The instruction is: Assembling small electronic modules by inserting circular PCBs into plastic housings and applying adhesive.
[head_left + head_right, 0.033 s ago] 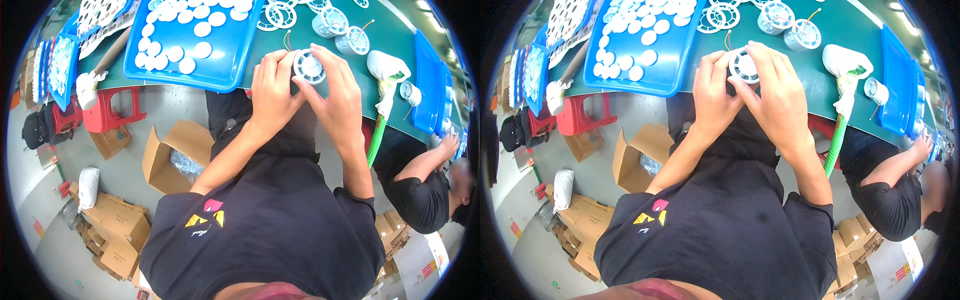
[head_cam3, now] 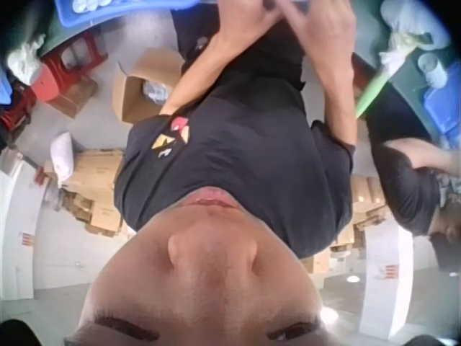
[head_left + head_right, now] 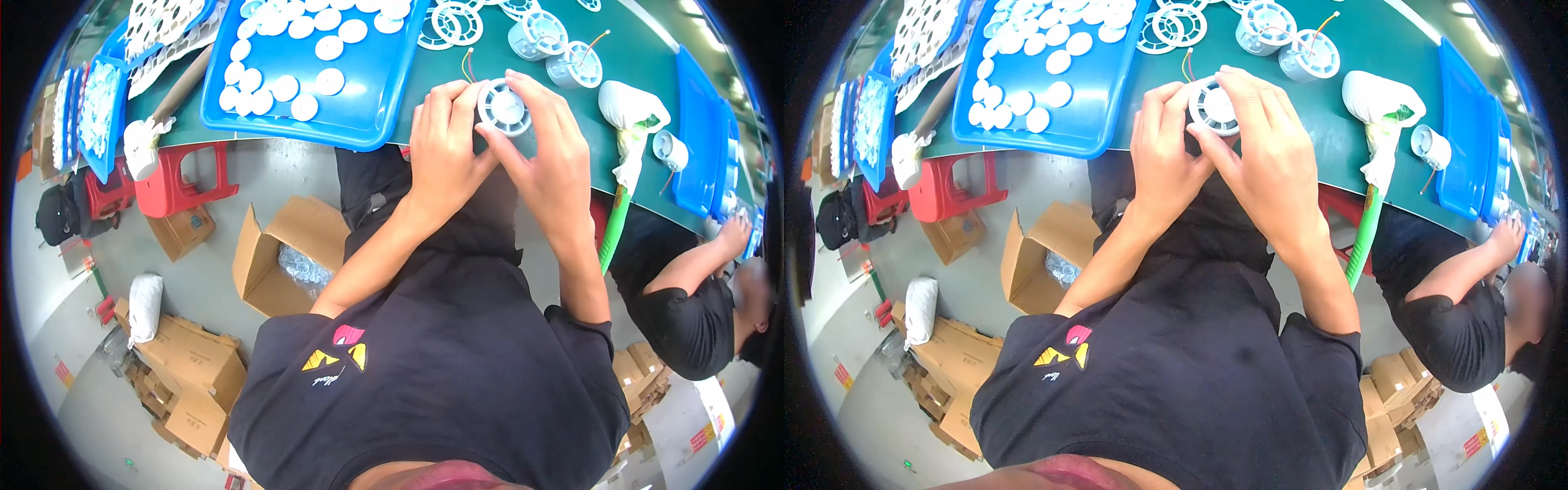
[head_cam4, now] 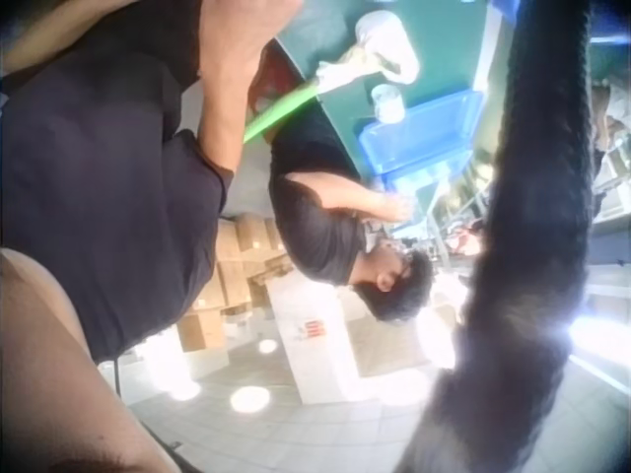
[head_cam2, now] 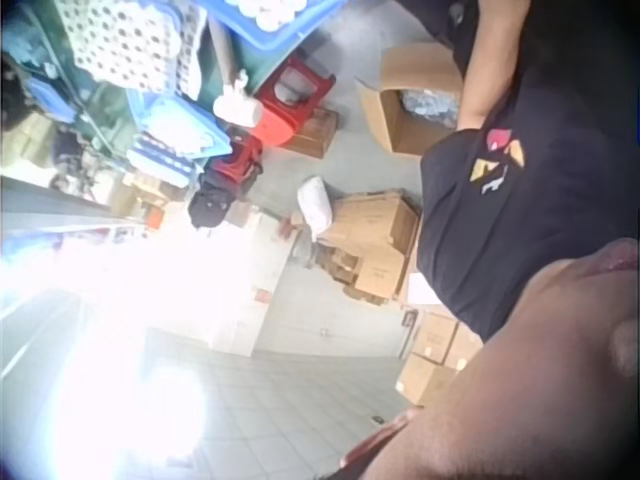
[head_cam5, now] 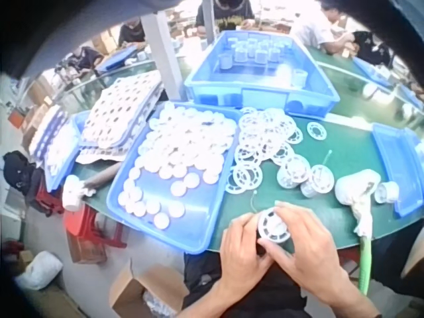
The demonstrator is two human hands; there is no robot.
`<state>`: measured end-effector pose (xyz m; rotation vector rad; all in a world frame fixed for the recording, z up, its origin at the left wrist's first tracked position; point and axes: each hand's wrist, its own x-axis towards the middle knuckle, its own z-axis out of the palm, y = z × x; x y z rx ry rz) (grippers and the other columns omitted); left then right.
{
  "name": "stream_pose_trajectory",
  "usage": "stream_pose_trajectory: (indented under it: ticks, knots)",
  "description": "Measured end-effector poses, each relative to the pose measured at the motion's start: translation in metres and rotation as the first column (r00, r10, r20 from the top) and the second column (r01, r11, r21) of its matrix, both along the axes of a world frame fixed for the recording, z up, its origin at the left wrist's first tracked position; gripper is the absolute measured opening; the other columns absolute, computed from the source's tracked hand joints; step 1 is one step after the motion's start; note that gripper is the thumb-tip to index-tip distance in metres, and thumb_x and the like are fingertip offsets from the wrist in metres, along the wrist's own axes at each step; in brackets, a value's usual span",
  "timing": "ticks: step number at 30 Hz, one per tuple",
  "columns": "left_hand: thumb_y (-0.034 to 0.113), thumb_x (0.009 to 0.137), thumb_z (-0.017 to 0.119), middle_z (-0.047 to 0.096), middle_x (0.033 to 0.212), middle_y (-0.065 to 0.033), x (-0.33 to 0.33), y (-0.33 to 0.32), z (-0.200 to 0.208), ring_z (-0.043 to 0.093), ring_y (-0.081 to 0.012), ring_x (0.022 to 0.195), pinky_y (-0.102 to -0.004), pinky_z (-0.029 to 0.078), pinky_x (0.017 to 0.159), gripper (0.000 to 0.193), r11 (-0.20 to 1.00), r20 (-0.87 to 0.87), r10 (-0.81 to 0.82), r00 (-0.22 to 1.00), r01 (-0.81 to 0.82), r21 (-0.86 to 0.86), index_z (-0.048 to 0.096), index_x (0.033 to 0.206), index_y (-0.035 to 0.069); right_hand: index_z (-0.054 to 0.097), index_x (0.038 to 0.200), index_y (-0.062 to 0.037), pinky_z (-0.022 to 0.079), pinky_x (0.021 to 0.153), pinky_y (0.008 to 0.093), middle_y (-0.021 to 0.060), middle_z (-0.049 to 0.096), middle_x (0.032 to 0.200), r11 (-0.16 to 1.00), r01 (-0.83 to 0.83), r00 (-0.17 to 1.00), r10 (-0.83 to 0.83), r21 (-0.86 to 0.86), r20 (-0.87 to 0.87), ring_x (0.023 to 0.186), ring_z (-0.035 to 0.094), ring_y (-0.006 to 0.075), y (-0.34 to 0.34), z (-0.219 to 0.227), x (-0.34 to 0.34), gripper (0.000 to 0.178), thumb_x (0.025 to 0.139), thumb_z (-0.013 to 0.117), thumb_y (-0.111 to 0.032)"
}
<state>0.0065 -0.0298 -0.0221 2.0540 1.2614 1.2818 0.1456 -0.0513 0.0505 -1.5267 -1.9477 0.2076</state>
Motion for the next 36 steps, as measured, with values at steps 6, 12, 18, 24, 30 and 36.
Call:
stream_pose_trajectory:
  ticks: [6, 12, 18, 24, 30, 36]
  knots:
    - [0.013, 0.068, 0.09, 0.061, 0.122, -0.0139, 0.0, 0.001, 0.0, 0.062, -0.0339, 0.107, -0.0433, 0.049, 0.087, 0.07, 1.0, -0.006, 0.017, 1.0, -0.017, 0.005, 0.062, 0.132, 0.003, 0.061, 0.132, 0.0013, 0.056, 0.099, 0.0449, 0.0211, 0.068, 0.13, 1.0, 0.003, 1.0, -0.003, -0.021, -0.009, 0.119, 0.067, 0.0387, -0.003, 0.002, -0.002, 0.055, 0.084, 0.084, -0.013]
    - [0.015, 0.07, 0.09, 0.061, 0.124, -0.015, 0.002, -0.001, 0.002, 0.061, -0.036, 0.109, -0.0436, 0.049, 0.089, 0.075, 1.0, 0.0, 0.008, 1.0, -0.008, 0.01, 0.059, 0.137, 0.002, 0.061, 0.131, -0.0001, 0.057, 0.097, 0.0453, 0.0216, 0.068, 0.131, 0.997, 0.036, 0.999, -0.038, -0.061, -0.027, 0.117, 0.068, 0.0404, -0.004, 0.007, -0.007, 0.05, 0.087, 0.082, -0.011]
    - [0.008, 0.074, 0.085, 0.063, 0.126, -0.0192, 0.011, -0.002, -0.001, 0.059, -0.0409, 0.114, -0.0473, 0.054, 0.093, 0.08, 0.997, 0.056, -0.006, 0.998, 0.002, 0.072, 0.05, 0.146, -0.001, 0.061, 0.132, 0.0001, 0.058, 0.096, 0.0444, 0.0208, 0.068, 0.132, 0.996, 0.029, 0.992, -0.04, -0.089, -0.118, 0.117, 0.068, 0.04, -0.004, 0.006, -0.006, 0.049, 0.088, 0.08, -0.008]
    - [0.02, 0.08, 0.088, 0.063, 0.125, -0.0197, 0.012, -0.002, 0.005, 0.059, -0.0409, 0.114, -0.0476, 0.053, 0.093, 0.079, 0.997, 0.116, -0.025, 0.993, 0.016, 0.078, 0.05, 0.145, -0.001, 0.06, 0.135, -0.0004, 0.058, 0.095, 0.0436, 0.0211, 0.067, 0.132, 0.992, 0.031, 0.993, -0.044, -0.12, -0.107, 0.115, 0.069, 0.0396, -0.005, 0.013, -0.007, 0.05, 0.089, 0.079, -0.008]
    - [0.027, 0.081, 0.089, 0.063, 0.125, -0.0198, 0.011, -0.004, 0.008, 0.059, -0.0403, 0.115, -0.0476, 0.053, 0.094, 0.073, 1.0, 0.082, -0.01, 0.997, 0.01, 0.007, 0.055, 0.14, -0.001, 0.064, 0.131, 0.0008, 0.052, 0.1, 0.044, 0.021, 0.066, 0.127, 0.943, 0.329, 0.944, -0.328, -0.053, 0.015, 0.116, 0.066, 0.0369, -0.017, 0.016, 0.029, 0.048, 0.091, 0.081, -0.019]
    - [0.024, 0.08, 0.091, 0.065, 0.125, -0.0165, 0.006, 0.003, 0.014, 0.06, -0.0356, 0.115, -0.044, 0.049, 0.099, 0.07, 0.993, 0.142, -0.098, 0.985, 0.107, -0.057, 0.059, 0.137, 0.001, 0.061, 0.134, 0.0021, 0.051, 0.099, 0.0471, 0.0223, 0.063, 0.121, 0.698, 0.716, 0.654, -0.677, 0.01, 0.338, 0.113, 0.064, 0.0389, -0.072, -0.029, 0.123, 0.048, 0.101, 0.072, -0.03]
